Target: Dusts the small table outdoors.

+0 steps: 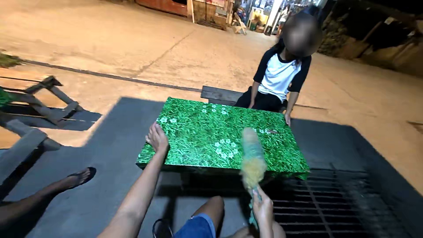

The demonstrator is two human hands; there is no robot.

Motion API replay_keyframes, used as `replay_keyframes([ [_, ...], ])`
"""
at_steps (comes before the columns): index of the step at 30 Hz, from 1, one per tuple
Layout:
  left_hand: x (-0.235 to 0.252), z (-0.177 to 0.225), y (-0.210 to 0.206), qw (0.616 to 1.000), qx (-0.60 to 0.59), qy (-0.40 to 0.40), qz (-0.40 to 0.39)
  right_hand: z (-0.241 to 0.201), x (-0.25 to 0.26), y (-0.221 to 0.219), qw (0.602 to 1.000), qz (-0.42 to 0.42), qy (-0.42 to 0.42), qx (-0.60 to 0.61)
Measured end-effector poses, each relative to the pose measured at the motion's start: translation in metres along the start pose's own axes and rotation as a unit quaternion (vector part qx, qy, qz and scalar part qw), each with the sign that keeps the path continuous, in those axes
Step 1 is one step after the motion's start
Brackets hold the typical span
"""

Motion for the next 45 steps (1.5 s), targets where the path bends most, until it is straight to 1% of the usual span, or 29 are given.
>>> replay_keyframes([
  [1, 0.004, -0.009, -0.007, 1.0, 0.0, -0.002, 0.017, 0.014, -0.017, 0.014, 0.999, -0.014, 0.003, 0.03],
  [2, 0.005, -0.011, -0.011, 1.0, 0.0, -0.001, 0.018, 0.029, -0.033, 0.028, 0.998, -0.019, -0.014, 0.058],
  [3, 0.003, -0.008, -0.009, 1.0, 0.005, 0.006, 0.007, 0.047, -0.045, 0.045, 0.997, 0.012, -0.03, 0.072],
  [4, -0.002, -0.002, -0.006, 1.0, 0.007, 0.012, -0.006, 0.067, -0.053, 0.062, 0.994, 0.066, -0.049, 0.069],
  [6, -0.006, 0.009, 0.003, 1.0, -0.001, 0.022, -0.013, 0.091, -0.063, 0.087, 0.982, 0.162, -0.089, 0.043],
  [7, -0.007, 0.008, 0.003, 1.0, -0.003, 0.025, -0.011, 0.093, -0.066, 0.092, 0.98, 0.171, -0.095, 0.035],
  [10, -0.006, 0.008, 0.003, 1.0, 0.0, 0.018, 0.003, 0.081, -0.067, 0.081, 0.991, 0.088, -0.076, 0.065],
  [11, -0.005, 0.008, 0.002, 1.0, 0.003, 0.017, 0.003, 0.08, -0.063, 0.08, 0.99, 0.087, -0.08, 0.074],
  [14, -0.004, 0.01, 0.004, 1.0, 0.006, 0.004, 0.013, 0.091, -0.042, 0.084, 0.973, 0.194, -0.124, 0.034],
  [15, -0.007, 0.015, 0.009, 1.0, 0.012, 0.001, 0.008, 0.089, -0.035, 0.078, 0.97, 0.209, -0.124, 0.023],
  [16, -0.01, 0.019, 0.011, 1.0, 0.019, 0.002, 0.0, 0.078, -0.03, 0.068, 0.975, 0.194, -0.102, 0.018],
  [17, -0.011, 0.022, 0.01, 1.0, 0.025, 0.003, -0.009, 0.06, -0.027, 0.054, 0.987, 0.148, -0.064, 0.016],
  [19, -0.012, 0.029, 0.009, 0.999, 0.032, 0.004, -0.018, 0.023, -0.022, 0.017, 1.0, 0.01, -0.003, 0.028],
  [20, -0.012, 0.031, 0.01, 0.999, 0.035, 0.007, -0.017, 0.009, -0.017, 0.0, 0.999, -0.037, -0.001, 0.032],
  [23, -0.01, 0.027, 0.012, 0.999, 0.03, 0.021, -0.009, -0.034, 0.003, -0.04, 0.999, -0.043, -0.005, -0.018],
  [24, -0.009, 0.025, 0.01, 0.999, 0.026, 0.025, -0.006, -0.053, 0.008, -0.058, 0.996, -0.073, 0.009, -0.04],
  [27, -0.008, 0.019, 0.009, 1.0, 0.019, 0.022, -0.006, -0.105, 0.02, -0.113, 0.965, -0.241, 0.087, -0.06],
  [28, -0.005, 0.017, 0.009, 1.0, 0.015, 0.017, -0.007, -0.12, 0.029, -0.125, 0.959, -0.256, 0.096, -0.077],
  [30, -0.004, 0.018, 0.01, 1.0, -0.001, 0.011, -0.003, -0.146, 0.051, -0.142, 0.963, -0.224, 0.079, -0.127],
  [31, -0.005, 0.017, 0.01, 1.0, -0.009, 0.008, 0.001, -0.156, 0.058, -0.153, 0.96, -0.224, 0.076, -0.148],
  [32, -0.008, 0.014, 0.01, 1.0, -0.012, 0.006, 0.005, -0.162, 0.062, -0.165, 0.954, -0.248, 0.086, -0.148],
  [34, -0.007, 0.012, 0.011, 1.0, -0.016, 0.004, 0.016, -0.179, 0.07, -0.179, 0.933, -0.32, 0.127, -0.104],
  [35, -0.005, 0.013, 0.011, 1.0, -0.018, 0.003, 0.017, -0.186, 0.075, -0.179, 0.929, -0.329, 0.136, -0.101],
  [36, -0.005, 0.012, 0.011, 1.0, -0.015, 0.002, 0.012, -0.19, 0.082, -0.175, 0.935, -0.308, 0.132, -0.118],
  [38, -0.005, 0.011, 0.008, 1.0, -0.006, -0.008, 0.014, -0.187, 0.093, -0.174, 0.947, -0.259, 0.105, -0.156],
  [39, -0.005, 0.01, 0.008, 1.0, -0.006, -0.014, 0.019, -0.181, 0.096, -0.179, 0.948, -0.267, 0.1, -0.144],
  [41, -0.005, 0.011, 0.009, 0.999, -0.015, -0.019, 0.031, -0.173, 0.099, -0.185, 0.939, -0.315, 0.112, -0.074],
  [42, -0.005, 0.011, 0.01, 0.999, -0.02, -0.016, 0.035, -0.17, 0.1, -0.182, 0.94, -0.319, 0.107, -0.066],
  [45, -0.005, 0.01, 0.009, 0.999, -0.028, -0.014, 0.025, -0.158, 0.101, -0.165, 0.966, -0.233, 0.063, -0.091],
])
Point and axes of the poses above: each hand's wrist, its own x-axis towards the middle knuckle, its own y-axis out of the back of the hand, z = x × y, the point moved 8 cm from there along x, towards the middle knuckle, and after that the axes turned 2 degrees about -y, right-handed, at the moved point
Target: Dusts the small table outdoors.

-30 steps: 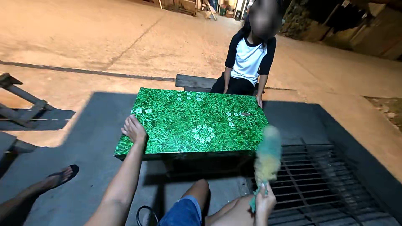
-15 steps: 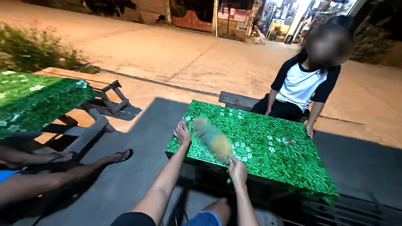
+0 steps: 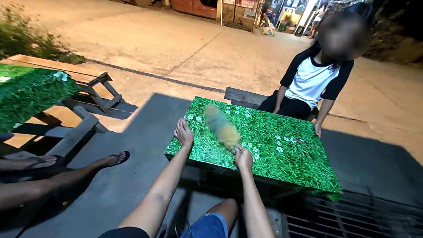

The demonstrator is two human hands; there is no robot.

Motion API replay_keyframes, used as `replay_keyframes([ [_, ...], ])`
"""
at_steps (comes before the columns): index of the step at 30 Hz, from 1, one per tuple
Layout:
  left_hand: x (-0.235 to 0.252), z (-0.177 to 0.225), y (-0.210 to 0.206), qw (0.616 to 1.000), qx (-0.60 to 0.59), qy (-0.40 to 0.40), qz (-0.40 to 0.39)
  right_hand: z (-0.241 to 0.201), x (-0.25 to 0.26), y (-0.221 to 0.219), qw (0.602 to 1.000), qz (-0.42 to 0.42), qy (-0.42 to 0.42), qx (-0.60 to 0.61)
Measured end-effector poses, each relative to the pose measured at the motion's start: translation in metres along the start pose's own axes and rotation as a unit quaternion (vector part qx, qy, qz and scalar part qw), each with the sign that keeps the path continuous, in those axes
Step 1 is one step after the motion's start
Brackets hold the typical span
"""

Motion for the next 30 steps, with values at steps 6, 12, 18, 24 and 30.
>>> replay_keyframes([
  [6, 0.001, 0.003, 0.004, 1.0, -0.015, -0.006, 0.006, 0.058, -0.058, 0.015, 0.994, 0.018, 0.014, 0.104],
  [12, -0.019, 0.056, 0.038, 0.978, 0.021, 0.118, -0.168, 0.162, -0.159, 0.069, 0.966, 0.171, -0.055, 0.188],
  [18, -0.009, 0.017, 0.011, 0.999, -0.013, 0.001, 0.036, 0.194, -0.213, 0.079, 0.945, 0.267, -0.103, 0.155],
  [24, -0.039, 0.071, 0.049, 0.988, 0.08, -0.073, 0.106, 0.076, -0.201, -0.06, 0.995, 0.01, 0.071, 0.075],
  [30, -0.011, 0.031, 0.024, 0.996, 0.034, 0.054, -0.061, 0.153, -0.192, 0.023, 0.998, -0.036, 0.017, 0.044],
])
Point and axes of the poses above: each hand's wrist, its own x-axis towards the middle knuckle, its own y-axis out of the back of the hand, z = x × y, the point moved 8 cm from there along x, towards the middle knuckle, and after that the axes turned 2 degrees about -y, right-handed, at the moved point
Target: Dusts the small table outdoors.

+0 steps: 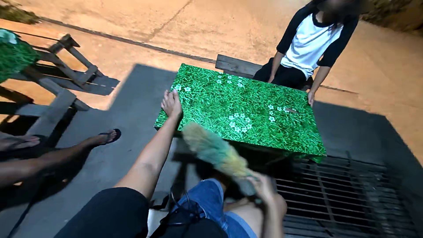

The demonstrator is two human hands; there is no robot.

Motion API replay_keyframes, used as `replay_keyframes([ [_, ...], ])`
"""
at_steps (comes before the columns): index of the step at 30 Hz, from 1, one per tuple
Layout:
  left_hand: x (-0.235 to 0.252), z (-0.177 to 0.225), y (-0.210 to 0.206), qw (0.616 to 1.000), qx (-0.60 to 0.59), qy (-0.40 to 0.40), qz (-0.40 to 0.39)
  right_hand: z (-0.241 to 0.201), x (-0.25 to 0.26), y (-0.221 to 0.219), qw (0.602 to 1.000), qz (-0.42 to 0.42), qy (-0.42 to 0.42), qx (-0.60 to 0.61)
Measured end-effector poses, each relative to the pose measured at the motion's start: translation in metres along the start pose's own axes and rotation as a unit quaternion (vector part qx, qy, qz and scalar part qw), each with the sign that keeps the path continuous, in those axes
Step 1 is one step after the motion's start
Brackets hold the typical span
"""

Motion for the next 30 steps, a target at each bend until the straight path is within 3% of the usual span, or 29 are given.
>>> replay_keyframes([
  [1, 0.016, -0.021, -0.015, 0.999, 0.026, -0.028, 0.008, 0.021, -0.006, 0.046, 0.998, 0.012, -0.034, -0.057],
  [3, 0.03, -0.035, -0.026, 0.994, 0.08, -0.045, -0.056, 0.039, -0.024, 0.142, 0.968, 0.02, -0.135, -0.211],
  [5, 0.029, -0.032, -0.03, 0.988, 0.105, -0.057, -0.101, 0.018, -0.037, 0.213, 0.91, 0.046, -0.235, -0.34],
  [7, 0.026, -0.028, -0.033, 0.987, 0.097, -0.067, -0.113, -0.02, -0.032, 0.239, 0.855, 0.1, -0.291, -0.418],
  [9, 0.027, -0.029, -0.03, 0.993, 0.067, -0.059, -0.075, -0.053, -0.006, 0.227, 0.829, 0.097, -0.298, -0.463],
  [12, 0.026, -0.03, -0.022, 0.998, 0.006, -0.046, -0.042, -0.117, 0.045, 0.168, 0.835, -0.001, -0.221, -0.505],
  [15, 0.026, -0.029, -0.019, 0.998, -0.025, -0.044, -0.046, -0.196, 0.079, 0.096, 0.866, -0.087, -0.047, -0.49],
  [18, 0.029, -0.035, -0.019, 0.994, -0.067, -0.044, -0.071, -0.248, 0.1, 0.055, 0.893, -0.122, 0.142, -0.409],
  [20, 0.03, -0.037, -0.02, 0.99, -0.102, -0.047, -0.089, -0.26, 0.106, 0.058, 0.896, -0.131, 0.147, -0.398],
  [23, 0.029, -0.038, -0.024, 0.984, -0.13, -0.045, -0.117, -0.264, 0.114, 0.086, 0.878, -0.099, 0.03, -0.468],
  [25, 0.028, -0.04, -0.026, 0.981, -0.143, -0.034, -0.126, -0.28, 0.109, 0.081, 0.851, -0.085, -0.008, -0.517],
  [27, 0.029, -0.039, -0.028, 0.973, -0.173, -0.034, -0.148, -0.305, 0.098, 0.046, 0.844, -0.102, 0.037, -0.526],
  [30, 0.029, -0.035, -0.014, 0.928, -0.285, 0.004, -0.241, -0.349, 0.085, -0.025, 0.862, -0.121, 0.171, -0.463],
])
Point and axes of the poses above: each hand's wrist, its own x-axis towards the middle knuckle, its own y-axis out of the back of the hand, z = x × y, the point moved 8 cm from there along x, towards the middle knuckle, and after that the axes turned 2 degrees about -y, right-handed, at the moved point
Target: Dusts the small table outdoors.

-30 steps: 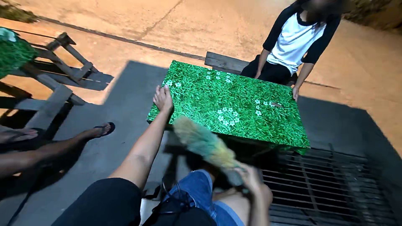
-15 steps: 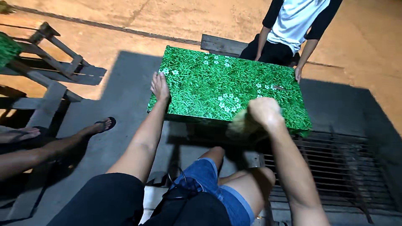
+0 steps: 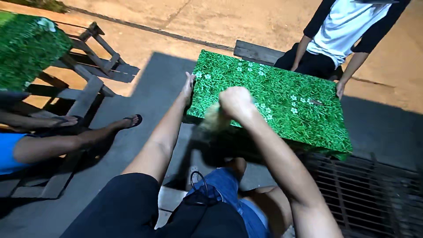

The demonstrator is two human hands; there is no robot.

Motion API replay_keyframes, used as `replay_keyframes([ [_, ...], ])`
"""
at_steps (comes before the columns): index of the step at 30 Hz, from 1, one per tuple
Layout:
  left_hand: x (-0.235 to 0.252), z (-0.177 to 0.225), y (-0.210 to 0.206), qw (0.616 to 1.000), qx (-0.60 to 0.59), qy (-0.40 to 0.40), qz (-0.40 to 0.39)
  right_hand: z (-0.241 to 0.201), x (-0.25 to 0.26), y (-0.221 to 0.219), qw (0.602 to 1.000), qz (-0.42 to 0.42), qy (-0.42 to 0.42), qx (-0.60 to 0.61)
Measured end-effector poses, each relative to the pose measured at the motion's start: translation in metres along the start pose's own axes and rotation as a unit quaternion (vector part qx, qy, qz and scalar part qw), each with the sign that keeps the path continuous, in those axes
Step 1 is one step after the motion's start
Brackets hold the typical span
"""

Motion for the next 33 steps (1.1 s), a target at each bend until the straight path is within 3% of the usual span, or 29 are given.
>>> replay_keyframes([
  [3, 0.006, 0.005, 0.041, 0.989, -0.121, 0.057, -0.059, -0.048, 0.018, -0.001, 0.993, 0.058, 0.088, 0.045],
  [6, -0.001, 0.003, 0.074, 0.99, -0.065, 0.12, -0.045, -0.034, 0.017, -0.018, 0.995, 0.018, 0.079, 0.061],
  [10, -0.013, 0.003, 0.069, 0.986, 0.097, 0.126, -0.058, 0.092, -0.009, -0.068, 0.991, -0.087, -0.096, 0.039],
  [13, -0.016, 0.009, 0.034, 0.966, 0.235, 0.083, -0.071, 0.215, -0.079, -0.114, 0.956, -0.08, -0.279, 0.045],
  [16, -0.001, 0.018, -0.03, 0.945, 0.318, 0.0, -0.081, 0.32, -0.193, -0.162, 0.879, -0.047, -0.468, 0.081],
  [18, 0.004, 0.019, -0.086, 0.944, 0.314, -0.024, -0.097, 0.36, -0.288, -0.189, 0.81, -0.017, -0.571, 0.131],
  [21, 0.008, 0.004, -0.154, 0.927, 0.372, -0.039, -0.035, 0.356, -0.416, -0.231, 0.692, 0.086, -0.684, 0.215],
  [23, 0.016, -0.007, -0.17, 0.889, 0.454, -0.056, 0.006, 0.318, -0.451, -0.259, 0.628, 0.142, -0.721, 0.256],
  [25, 0.015, -0.009, -0.171, 0.888, 0.456, -0.054, 0.007, 0.283, -0.439, -0.296, 0.611, 0.152, -0.705, 0.326],
  [27, 0.01, -0.004, -0.168, 0.896, 0.439, -0.061, 0.002, 0.255, -0.391, -0.341, 0.625, 0.121, -0.647, 0.42],
  [30, 0.003, 0.001, -0.169, 0.898, 0.434, -0.078, 0.002, 0.231, -0.292, -0.398, 0.68, 0.069, -0.522, 0.51],
  [33, 0.001, 0.005, -0.171, 0.896, 0.434, -0.094, 0.008, 0.212, -0.178, -0.412, 0.709, 0.058, -0.453, 0.538],
])
Point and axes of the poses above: each hand's wrist, its own x-axis towards the middle knuckle, its own y-axis out of the back of the hand, z = x × y, the point moved 8 cm from there along x, towards the middle knuckle, and after that the axes turned 2 degrees about -y, right-handed, at the moved point
